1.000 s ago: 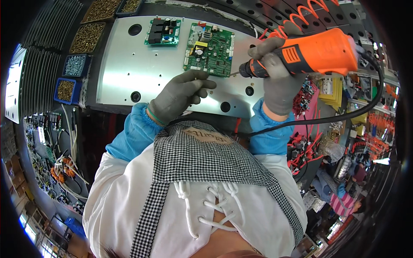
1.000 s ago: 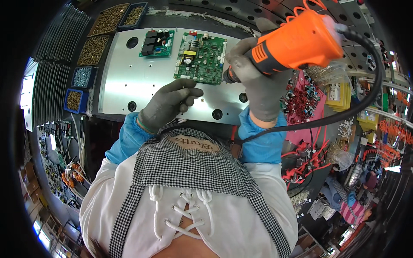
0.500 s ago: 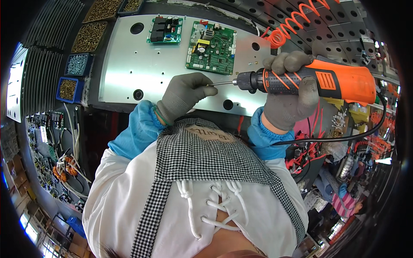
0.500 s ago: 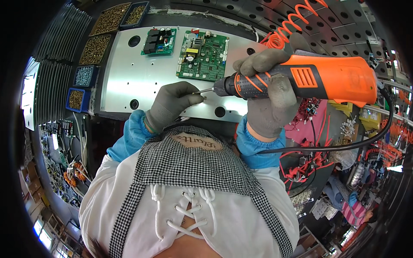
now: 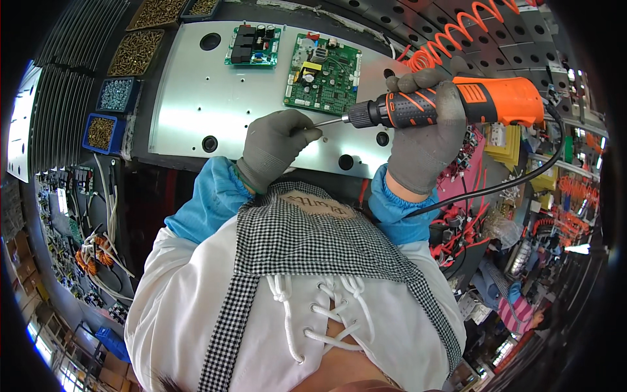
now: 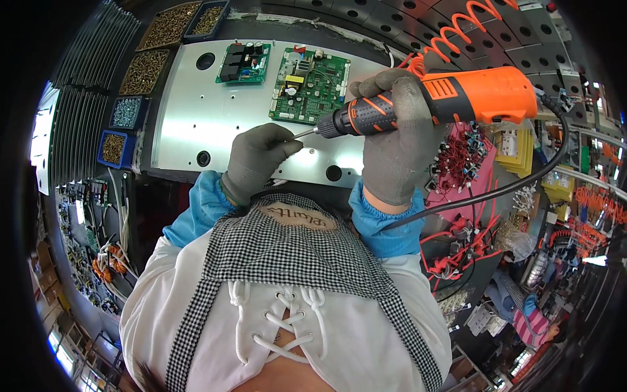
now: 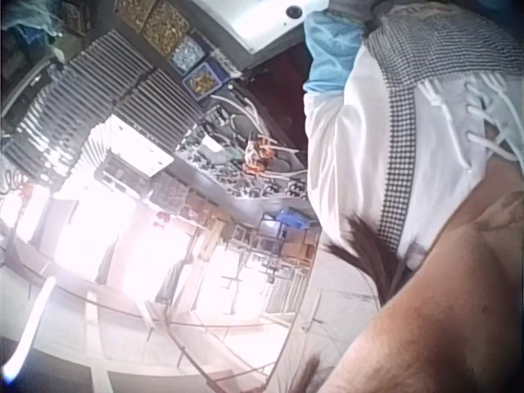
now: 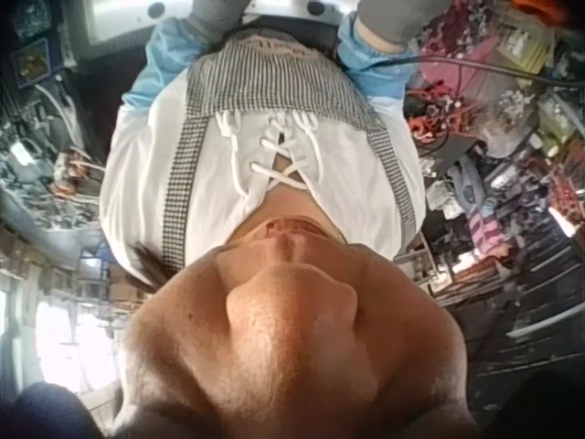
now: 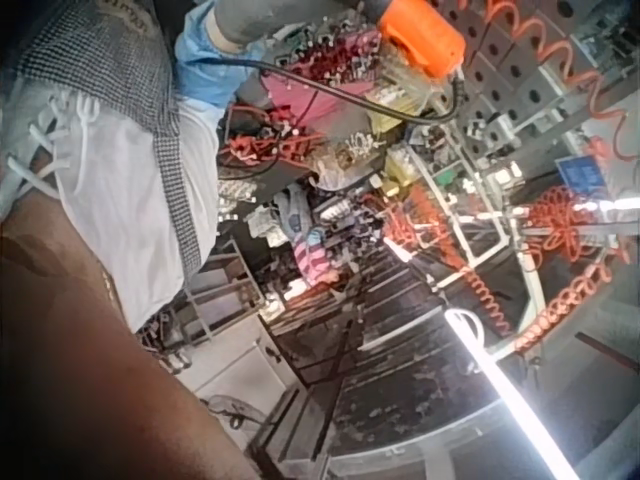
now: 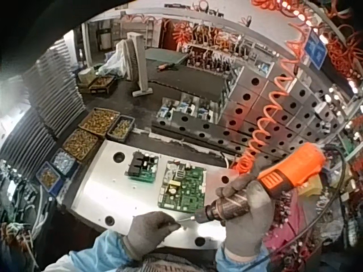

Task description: The person uses a pneumatic screwdriver to fasten screws onto green circuit boards placed on a metal workbench. They then flip the metal assembly over and continue to secure components on the underside, including a large copper coil, using the same tool.

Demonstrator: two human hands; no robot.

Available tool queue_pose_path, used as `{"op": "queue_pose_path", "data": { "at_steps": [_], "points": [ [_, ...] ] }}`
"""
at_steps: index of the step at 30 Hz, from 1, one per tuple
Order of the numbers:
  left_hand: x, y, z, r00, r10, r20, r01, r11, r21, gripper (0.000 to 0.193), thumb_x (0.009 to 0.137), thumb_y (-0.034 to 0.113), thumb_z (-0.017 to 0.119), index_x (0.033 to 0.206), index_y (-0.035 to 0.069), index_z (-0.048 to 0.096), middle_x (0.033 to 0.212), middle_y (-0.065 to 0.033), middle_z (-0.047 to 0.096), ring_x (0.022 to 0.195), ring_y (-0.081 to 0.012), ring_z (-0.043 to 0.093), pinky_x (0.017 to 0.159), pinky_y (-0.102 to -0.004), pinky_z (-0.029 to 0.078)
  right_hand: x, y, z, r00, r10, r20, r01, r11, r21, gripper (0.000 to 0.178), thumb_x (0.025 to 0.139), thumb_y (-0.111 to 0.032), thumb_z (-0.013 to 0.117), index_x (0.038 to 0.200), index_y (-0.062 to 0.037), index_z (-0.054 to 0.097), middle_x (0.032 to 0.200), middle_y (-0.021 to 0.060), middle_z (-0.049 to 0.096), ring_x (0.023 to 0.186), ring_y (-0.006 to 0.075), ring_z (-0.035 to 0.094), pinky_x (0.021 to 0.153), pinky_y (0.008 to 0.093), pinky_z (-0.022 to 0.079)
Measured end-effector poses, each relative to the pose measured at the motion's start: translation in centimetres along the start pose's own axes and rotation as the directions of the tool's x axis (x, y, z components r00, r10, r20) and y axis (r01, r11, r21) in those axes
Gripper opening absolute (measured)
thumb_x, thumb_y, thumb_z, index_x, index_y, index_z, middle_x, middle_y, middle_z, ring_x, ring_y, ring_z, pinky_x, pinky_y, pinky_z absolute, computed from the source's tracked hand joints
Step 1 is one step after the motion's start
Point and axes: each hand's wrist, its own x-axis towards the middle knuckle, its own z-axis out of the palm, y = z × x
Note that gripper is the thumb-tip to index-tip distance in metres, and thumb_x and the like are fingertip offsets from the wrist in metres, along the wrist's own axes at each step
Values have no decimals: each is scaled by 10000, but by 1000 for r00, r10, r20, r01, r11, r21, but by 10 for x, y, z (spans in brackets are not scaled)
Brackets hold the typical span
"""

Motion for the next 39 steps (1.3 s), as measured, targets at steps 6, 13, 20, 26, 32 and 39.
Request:
{"op": "queue_pose_path", "data": {
  "at_steps": [6,13,20,26,32,39],
  "points": [
    [19,-17,-25,984,-175,-24,134,827,-546,608,900,196,762,1394,-67,524,997,-68,694,870,-88,638,749,-235,519,47,30,16,943,-287,166,286,958,30,330,913,-238,650,1155,-20,593,931,118,691,849,270,683,785,460,591],
    [23,-29,-48,958,-267,107,199,343,-918,483,973,11,492,1423,-117,375,1371,-221,518,1277,-280,583,1083,-345,526,106,86,49,917,-366,156,374,927,-25,161,864,-108,705,964,-11,624,836,103,725,771,205,690,785,358,571],
    [28,-32,-51,951,-287,115,204,304,-930,410,1012,8,444,1405,-100,395,1383,-233,521,1296,-316,579,1078,-359,543,107,100,59,946,-256,199,271,961,-54,197,840,-103,764,968,-30,633,797,62,704,721,146,664,720,311,561],
    [28,-24,-54,954,-285,90,179,304,-936,433,1026,65,482,1423,-90,401,1372,-209,550,1277,-294,594,1081,-366,537,116,103,64,912,-262,315,305,948,-93,159,861,-108,697,964,2,644,830,136,736,750,221,703,764,361,576],
    [26,-9,-60,950,-312,-1,196,602,-774,526,1006,116,574,1465,-80,407,1274,-152,617,1125,-193,622,939,-300,534,99,74,67,950,-194,243,190,981,42,148,843,-112,706,936,-8,659,778,101,715,749,211,699,747,355,568],
    [52,-4,-50,962,108,-252,-125,991,-52,371,925,89,725,1282,14,658,1050,-71,697,892,-141,665,784,-275,528,62,34,55,927,-152,342,112,985,135,407,890,-196,668,1231,9,587,972,148,695,858,271,698,859,525,585]
  ]
}}
